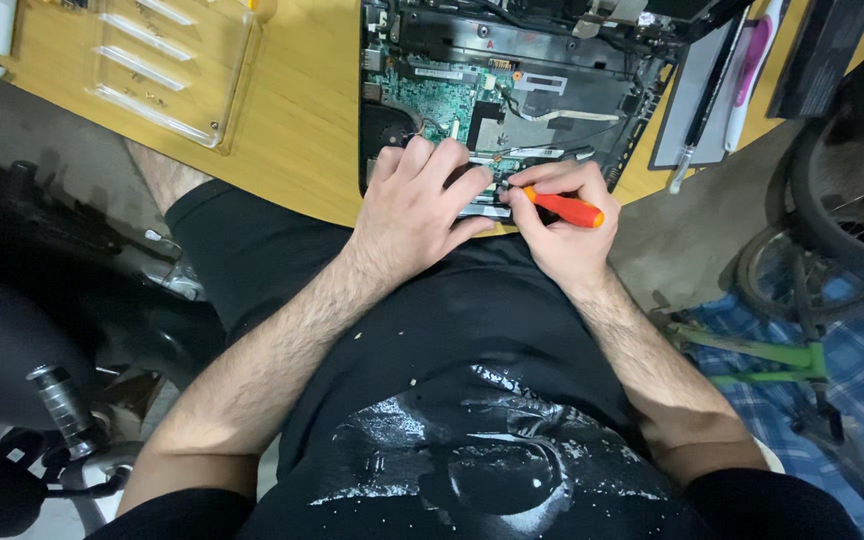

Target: The person uses a screwdriver to remove screws from a disassembled laptop motherboard. They then remove a small green circuit board, inspect it, and reinsert it into the motherboard, securing it with screws.

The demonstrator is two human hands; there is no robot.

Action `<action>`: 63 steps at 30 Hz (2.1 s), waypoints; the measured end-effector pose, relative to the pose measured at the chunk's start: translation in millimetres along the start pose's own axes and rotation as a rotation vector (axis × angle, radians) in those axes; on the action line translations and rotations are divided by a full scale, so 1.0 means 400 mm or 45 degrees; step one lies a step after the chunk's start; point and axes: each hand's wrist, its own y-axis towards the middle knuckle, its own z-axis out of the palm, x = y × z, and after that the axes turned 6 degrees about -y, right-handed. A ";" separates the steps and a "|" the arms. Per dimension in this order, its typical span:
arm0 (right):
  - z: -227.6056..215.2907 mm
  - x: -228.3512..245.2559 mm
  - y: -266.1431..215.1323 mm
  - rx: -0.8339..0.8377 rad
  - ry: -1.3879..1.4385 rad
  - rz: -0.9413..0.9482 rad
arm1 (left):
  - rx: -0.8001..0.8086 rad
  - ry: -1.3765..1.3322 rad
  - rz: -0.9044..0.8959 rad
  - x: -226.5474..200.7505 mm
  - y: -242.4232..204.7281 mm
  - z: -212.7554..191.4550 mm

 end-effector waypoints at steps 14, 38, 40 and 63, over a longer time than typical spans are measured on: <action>0.007 0.026 0.009 -0.028 -0.047 -0.052 | 0.052 0.069 -0.001 -0.008 0.000 0.003; -0.011 0.050 -0.020 -0.186 -0.117 -0.301 | -0.259 -0.171 0.137 0.007 -0.009 0.017; -0.028 0.052 -0.029 -0.206 -0.081 -0.313 | -0.285 -0.242 0.148 0.011 -0.011 0.020; -0.152 -0.023 -0.203 -0.096 0.107 0.266 | -0.362 0.320 0.004 -0.044 0.149 -0.003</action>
